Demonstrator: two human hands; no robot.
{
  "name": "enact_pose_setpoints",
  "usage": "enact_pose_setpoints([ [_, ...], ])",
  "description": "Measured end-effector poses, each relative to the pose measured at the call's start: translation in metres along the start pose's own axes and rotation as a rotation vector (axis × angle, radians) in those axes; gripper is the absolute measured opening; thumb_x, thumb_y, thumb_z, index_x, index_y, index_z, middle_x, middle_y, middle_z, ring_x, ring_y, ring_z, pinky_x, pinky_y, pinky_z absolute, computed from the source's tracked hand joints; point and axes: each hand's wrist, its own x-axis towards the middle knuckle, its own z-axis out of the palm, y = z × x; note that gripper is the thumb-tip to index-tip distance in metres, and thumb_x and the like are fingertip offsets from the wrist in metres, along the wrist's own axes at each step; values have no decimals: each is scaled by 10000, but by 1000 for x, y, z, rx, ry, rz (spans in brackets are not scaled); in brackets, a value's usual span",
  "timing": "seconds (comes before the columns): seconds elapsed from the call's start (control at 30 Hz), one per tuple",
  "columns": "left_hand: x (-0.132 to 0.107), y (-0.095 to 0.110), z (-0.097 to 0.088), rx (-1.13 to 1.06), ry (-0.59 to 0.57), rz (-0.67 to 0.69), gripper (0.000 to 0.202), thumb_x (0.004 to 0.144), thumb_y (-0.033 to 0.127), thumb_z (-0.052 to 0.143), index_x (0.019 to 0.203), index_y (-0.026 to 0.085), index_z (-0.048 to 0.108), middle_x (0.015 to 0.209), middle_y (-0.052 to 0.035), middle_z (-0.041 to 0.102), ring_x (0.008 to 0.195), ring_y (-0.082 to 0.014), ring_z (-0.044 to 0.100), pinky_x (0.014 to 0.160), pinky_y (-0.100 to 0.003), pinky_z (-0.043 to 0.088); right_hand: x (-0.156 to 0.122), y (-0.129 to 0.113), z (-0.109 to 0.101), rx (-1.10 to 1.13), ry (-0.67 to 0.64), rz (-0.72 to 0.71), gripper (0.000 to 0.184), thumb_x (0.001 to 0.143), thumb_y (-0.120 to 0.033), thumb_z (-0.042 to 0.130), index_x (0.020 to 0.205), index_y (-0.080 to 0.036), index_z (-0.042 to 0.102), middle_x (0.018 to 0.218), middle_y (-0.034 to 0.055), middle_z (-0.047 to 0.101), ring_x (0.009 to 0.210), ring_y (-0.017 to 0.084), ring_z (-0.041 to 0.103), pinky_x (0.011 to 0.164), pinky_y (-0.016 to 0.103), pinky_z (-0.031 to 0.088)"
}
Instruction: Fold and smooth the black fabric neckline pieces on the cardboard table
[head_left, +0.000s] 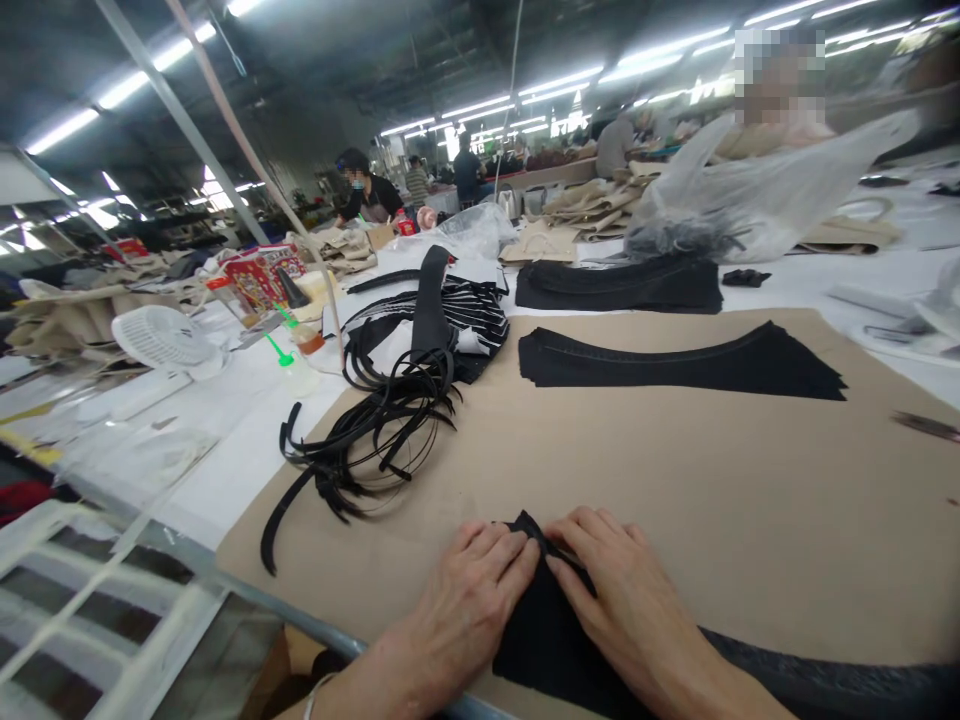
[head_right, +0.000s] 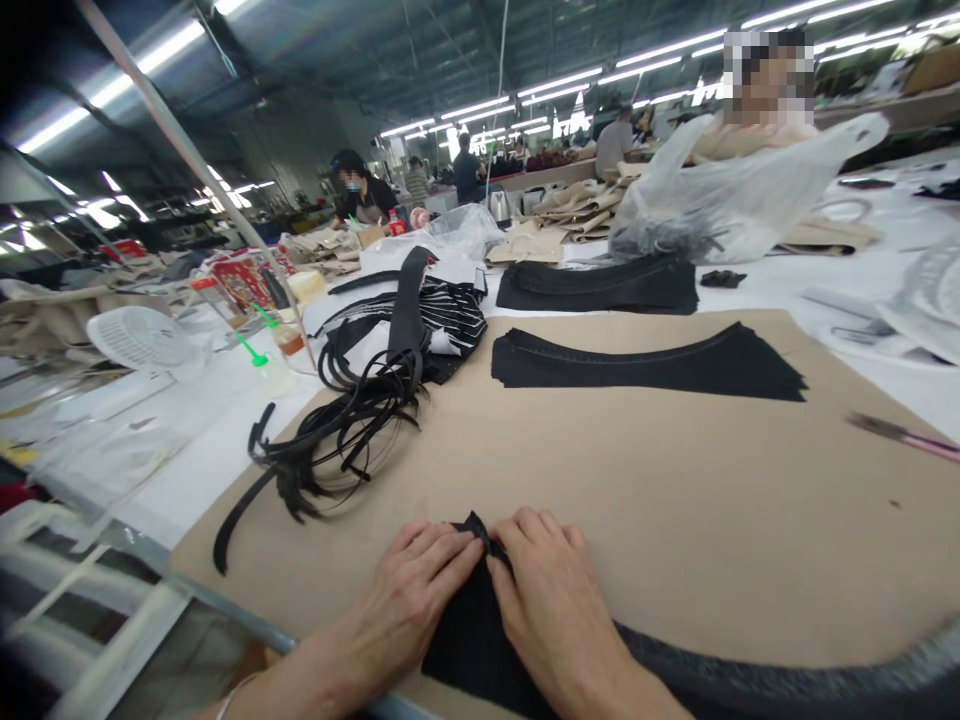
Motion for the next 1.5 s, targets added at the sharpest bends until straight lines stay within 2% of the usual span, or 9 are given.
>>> enact_pose_setpoints([
  [0.37, -2, -1, 0, -18, -7, -27, 346, 956, 144, 378, 1280, 156, 499, 1157, -71, 611, 1062, -201, 524, 938, -346, 396, -14, 18, 10, -125, 147, -112, 410, 923, -195, 384, 1281, -287, 564, 1250, 57, 587, 1148, 224, 518, 929, 450, 411],
  [0.53, -3, -2, 2, -8, 2, -15, 347, 964, 163, 363, 1283, 150, 499, 1174, -64, 611, 1068, -204, 517, 949, -351, 380, -16, 26, 14, -230, 140, -212, 465, 924, -188, 376, 1352, -322, 498, 1378, 21, 521, 1269, 237, 452, 1057, 554, 301],
  [0.7, -3, -1, 1, -5, 3, -12, 345, 971, 175, 352, 1280, 134, 500, 1167, -65, 615, 1051, -203, 521, 934, -343, 383, -18, 32, 17, -291, 111, -312, 504, 931, -164, 348, 1408, -305, 427, 1428, 2, 475, 1305, 237, 424, 1073, 584, 259],
  [0.8, -2, -1, 1, -6, -7, -11, 349, 972, 176, 347, 1283, 134, 499, 1156, -64, 617, 1044, -205, 523, 931, -349, 382, -18, 32, 17, -353, 166, -376, 522, 919, -142, 356, 1423, -268, 406, 1438, -5, 462, 1305, 214, 420, 1125, 553, 133],
  [0.9, -2, -1, 1, -7, -5, -13, 359, 975, 171, 336, 1299, 135, 489, 1161, -68, 616, 1050, -202, 521, 929, -348, 384, -16, 30, 13, -417, 219, -431, 510, 884, -125, 383, 1375, -226, 474, 1417, -1, 487, 1297, 213, 424, 1145, 511, -49],
  [1.03, -2, 0, 1, -14, -4, -27, 362, 981, 178, 331, 1307, 148, 486, 1165, -71, 613, 1065, -194, 518, 951, -349, 375, -15, 26, 11, -450, 238, -449, 529, 837, -95, 395, 1344, -191, 512, 1396, 10, 512, 1274, 220, 448, 1136, 497, -122],
  [1.17, -2, 1, 0, -16, -25, -39, 353, 971, 179, 362, 1297, 159, 495, 1150, -64, 616, 1057, -192, 521, 943, -351, 379, -16, 28, 16, -425, 208, -432, 570, 824, -78, 388, 1375, -194, 478, 1425, 24, 477, 1301, 238, 421, 1133, 561, -69],
  [1.33, -2, 0, 0, 8, -37, -42, 361, 950, 176, 415, 1303, 166, 492, 1170, -63, 615, 1078, -190, 522, 952, -348, 378, -14, 29, 20, -319, 100, -316, 552, 895, -132, 362, 1428, -267, 414, 1438, 41, 459, 1306, 266, 426, 1076, 639, 231],
  [1.5, -4, 1, 3, -1, 13, -43, 358, 955, 161, 394, 1298, 165, 496, 1195, -56, 618, 1088, -186, 521, 965, -340, 368, -8, 29, 18, -270, 35, -276, 529, 921, -147, 346, 1427, -283, 418, 1457, 39, 431, 1337, 269, 389, 1068, 663, 252],
])
